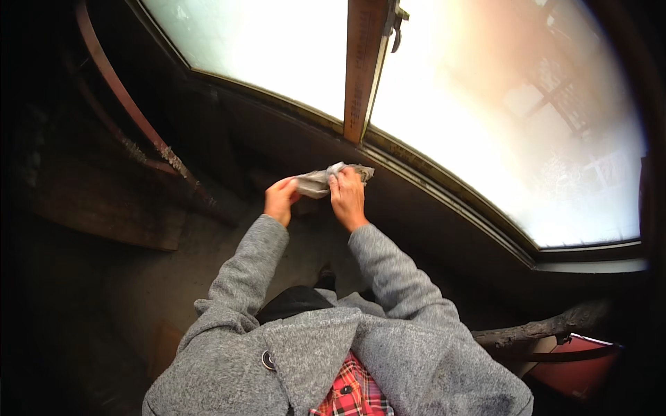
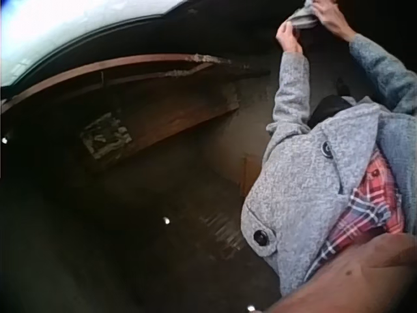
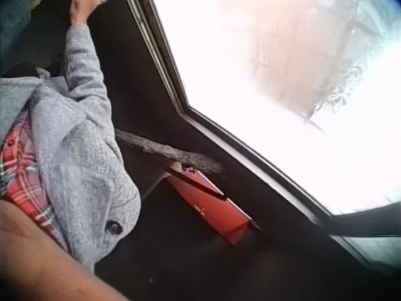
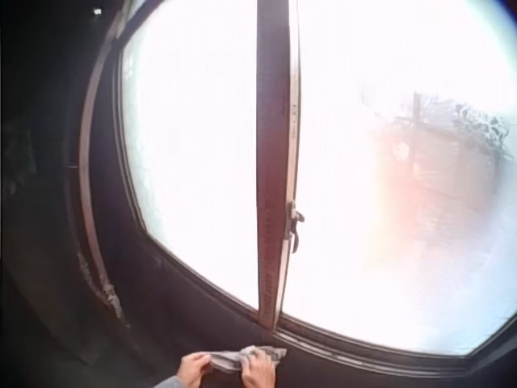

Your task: The person wipes the window frame and sill with a cloth, moving along the edges and corners. They open the window partway to reach the lower sill and continue wiping the frame and sill surfaces.

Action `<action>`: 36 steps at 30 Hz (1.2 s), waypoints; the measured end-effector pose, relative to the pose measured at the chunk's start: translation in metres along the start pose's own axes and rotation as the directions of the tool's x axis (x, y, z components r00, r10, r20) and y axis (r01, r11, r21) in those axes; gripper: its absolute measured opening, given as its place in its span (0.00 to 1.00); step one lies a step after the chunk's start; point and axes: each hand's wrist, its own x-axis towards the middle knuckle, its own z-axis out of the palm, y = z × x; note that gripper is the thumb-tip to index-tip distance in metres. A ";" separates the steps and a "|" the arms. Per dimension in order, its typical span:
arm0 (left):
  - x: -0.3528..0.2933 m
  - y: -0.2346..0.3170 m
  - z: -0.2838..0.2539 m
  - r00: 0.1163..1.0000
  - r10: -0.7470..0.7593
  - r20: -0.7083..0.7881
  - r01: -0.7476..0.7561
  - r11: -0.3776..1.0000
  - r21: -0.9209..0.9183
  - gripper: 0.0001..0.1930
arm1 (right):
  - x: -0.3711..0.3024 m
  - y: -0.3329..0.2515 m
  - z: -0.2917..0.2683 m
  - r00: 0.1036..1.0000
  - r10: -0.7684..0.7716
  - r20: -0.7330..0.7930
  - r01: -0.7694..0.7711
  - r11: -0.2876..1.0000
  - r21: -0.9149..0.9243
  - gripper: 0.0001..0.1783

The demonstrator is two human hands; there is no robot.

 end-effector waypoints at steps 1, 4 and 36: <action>0.005 -0.021 -0.045 0.993 -0.087 -0.076 0.089 0.996 0.014 0.08 | -0.008 0.025 0.013 0.974 0.065 0.216 -0.064 0.998 -0.010 0.15; -0.010 -0.052 -0.097 0.921 -0.213 -0.327 0.215 0.976 -0.032 0.08 | -0.017 0.042 0.005 0.959 0.177 0.220 -0.207 0.970 0.124 0.18; -0.108 0.120 -0.092 0.868 0.461 0.185 -0.467 0.632 0.618 0.06 | -0.032 0.065 -0.092 0.605 0.435 0.667 -0.748 0.597 0.289 0.20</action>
